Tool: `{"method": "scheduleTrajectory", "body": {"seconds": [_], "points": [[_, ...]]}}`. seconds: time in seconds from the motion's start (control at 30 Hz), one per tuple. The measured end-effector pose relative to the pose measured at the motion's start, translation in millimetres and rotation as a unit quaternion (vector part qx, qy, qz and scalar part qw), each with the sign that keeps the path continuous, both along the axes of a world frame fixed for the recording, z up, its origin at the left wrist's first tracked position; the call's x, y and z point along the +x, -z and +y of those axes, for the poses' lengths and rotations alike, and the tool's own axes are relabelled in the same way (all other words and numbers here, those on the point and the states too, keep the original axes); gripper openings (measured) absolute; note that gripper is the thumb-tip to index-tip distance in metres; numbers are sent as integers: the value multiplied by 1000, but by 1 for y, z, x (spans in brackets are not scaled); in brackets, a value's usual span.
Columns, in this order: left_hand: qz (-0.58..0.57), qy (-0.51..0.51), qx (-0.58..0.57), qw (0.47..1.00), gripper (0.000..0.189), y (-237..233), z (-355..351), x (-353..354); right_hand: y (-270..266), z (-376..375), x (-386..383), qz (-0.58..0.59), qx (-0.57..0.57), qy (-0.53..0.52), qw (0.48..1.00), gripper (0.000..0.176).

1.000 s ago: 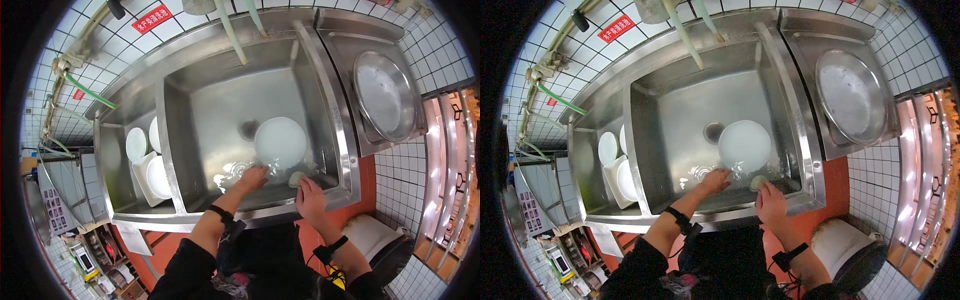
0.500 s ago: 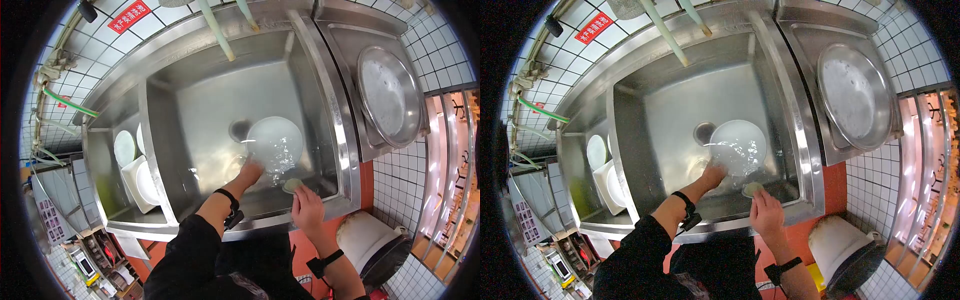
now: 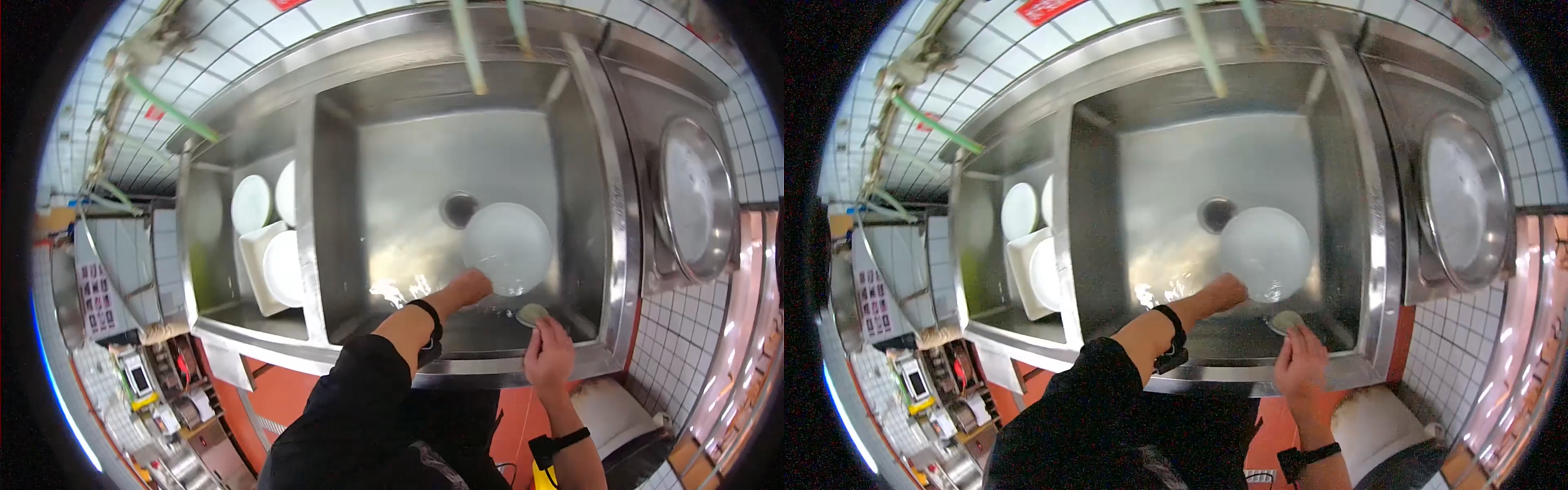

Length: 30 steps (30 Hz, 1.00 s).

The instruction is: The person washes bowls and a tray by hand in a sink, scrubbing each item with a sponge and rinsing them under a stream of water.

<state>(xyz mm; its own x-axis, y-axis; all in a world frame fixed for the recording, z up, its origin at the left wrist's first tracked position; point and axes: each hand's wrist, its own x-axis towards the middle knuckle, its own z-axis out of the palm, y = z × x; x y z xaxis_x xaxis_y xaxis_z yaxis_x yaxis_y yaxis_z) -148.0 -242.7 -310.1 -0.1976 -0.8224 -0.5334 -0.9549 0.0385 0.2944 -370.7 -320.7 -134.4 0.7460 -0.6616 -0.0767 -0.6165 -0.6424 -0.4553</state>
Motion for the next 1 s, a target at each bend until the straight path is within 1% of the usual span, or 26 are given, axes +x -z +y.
{"method": "scheduleTrajectory", "body": {"seconds": [0.03,0.1,0.17,0.2,0.27,0.3,0.37,0.4,0.47,0.5,0.57,0.6,0.67,0.7,0.77,0.8,0.87,0.9,0.97,1.0], "points": [[-15,2,-14,1000,13,-4,6,-4,2,0,0,-14,-3,-7,1000,25],[-35,1,-29,999,12,-5,17,-6,0,1,1,-13,-4,-6,1000,25],[25,-14,-34,999,9,9,32,-1,-2,3,2,-10,-6,-5,1000,24],[21,-20,-36,999,9,8,38,3,-2,3,2,-11,-3,-3,1000,24],[-23,-12,-68,997,8,7,53,10,-2,1,2,-15,-3,-11,1000,24],[-26,-18,-69,997,8,1,62,16,-2,0,3,-20,1,-15,1000,24],[-22,-71,-110,991,11,-14,79,31,-4,0,4,-29,4,-22,999,24],[-24,-75,-111,991,11,-21,84,37,-5,1,4,-26,-1,-23,999,25],[8,-115,-55,992,17,-39,92,50,-5,1,4,-26,-6,-26,999,25],[7,-118,-56,991,17,-44,100,53,-4,0,2,-17,3,-25,1000,26],[-62,-179,-190,963,20,-53,112,58,-3,-2,3,-8,11,-29,999,27],[-63,-183,-188,963,20,-48,116,60,-5,-1,3,-4,5,-26,1000,26],[-4,-243,-146,959,21,-37,122,67,-3,2,1,-1,0,-25,1000,26],[-6,-245,-147,958,21,-31,124,70,-1,0,-1,3,-6,-28,1000,26],[52,-294,-129,946,20,-21,131,73,4,-1,-1,5,-11,-33,999,26],[51,-294,-130,946,20,-20,132,75,4,-1,-1,2,-13,-34,999,25],[127,-344,-67,928,20,-16,133,76,3,0,-1,4,-17,-30,999,25],[132,-340,-68,929,20,-15,131,78,0,1,2,12,-6,-23,1000,25],[105,-330,10,938,27,-12,126,82,-5,2,2,28,1,-6,1000,25],[112,-322,9,940,27,-12,122,83,-4,2,3,26,3,-9,1000,24]]}}
